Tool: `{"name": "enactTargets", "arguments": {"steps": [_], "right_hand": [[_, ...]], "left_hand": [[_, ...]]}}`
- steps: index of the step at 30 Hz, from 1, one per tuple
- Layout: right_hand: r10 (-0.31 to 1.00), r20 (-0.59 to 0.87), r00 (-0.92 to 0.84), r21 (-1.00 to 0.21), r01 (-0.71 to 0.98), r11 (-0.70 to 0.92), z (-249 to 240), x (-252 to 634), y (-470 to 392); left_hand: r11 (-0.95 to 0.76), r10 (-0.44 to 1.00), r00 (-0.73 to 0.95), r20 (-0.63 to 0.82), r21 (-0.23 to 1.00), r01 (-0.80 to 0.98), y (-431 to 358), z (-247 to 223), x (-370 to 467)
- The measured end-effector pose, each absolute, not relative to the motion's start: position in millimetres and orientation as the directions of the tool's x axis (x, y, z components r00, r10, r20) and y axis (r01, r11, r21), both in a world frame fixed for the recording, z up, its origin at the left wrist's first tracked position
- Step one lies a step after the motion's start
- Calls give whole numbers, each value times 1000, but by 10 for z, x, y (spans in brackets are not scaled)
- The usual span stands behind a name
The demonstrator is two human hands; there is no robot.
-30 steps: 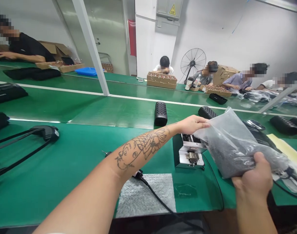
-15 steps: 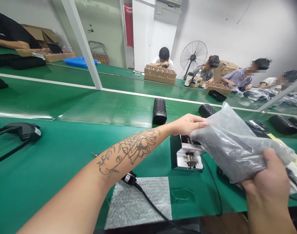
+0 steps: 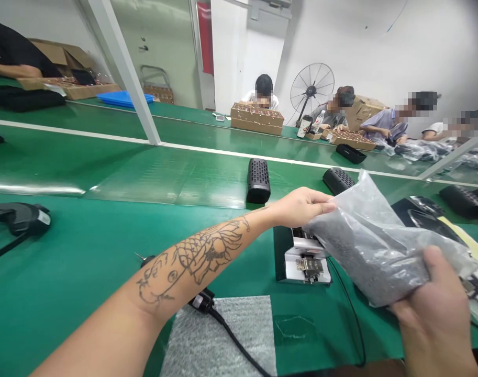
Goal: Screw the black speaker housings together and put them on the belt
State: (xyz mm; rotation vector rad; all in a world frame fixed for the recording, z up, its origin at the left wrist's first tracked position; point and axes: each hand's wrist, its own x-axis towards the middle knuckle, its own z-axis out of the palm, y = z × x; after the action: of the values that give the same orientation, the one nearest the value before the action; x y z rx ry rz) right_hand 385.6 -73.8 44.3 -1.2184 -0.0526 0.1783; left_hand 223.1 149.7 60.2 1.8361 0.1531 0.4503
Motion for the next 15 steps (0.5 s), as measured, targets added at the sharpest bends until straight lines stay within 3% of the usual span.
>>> {"name": "enactTargets", "arguments": {"steps": [7,15], "right_hand": [[93,-24,995,-937,-55,344,319,3892,-726],[89,-25,996,-931,-55,361,122,3923,-716]], "left_hand": [[-363,367,912,182,931,-39,1524,528,2163],[-403,256,947,196,912,-80,1525,653,2320]]}}
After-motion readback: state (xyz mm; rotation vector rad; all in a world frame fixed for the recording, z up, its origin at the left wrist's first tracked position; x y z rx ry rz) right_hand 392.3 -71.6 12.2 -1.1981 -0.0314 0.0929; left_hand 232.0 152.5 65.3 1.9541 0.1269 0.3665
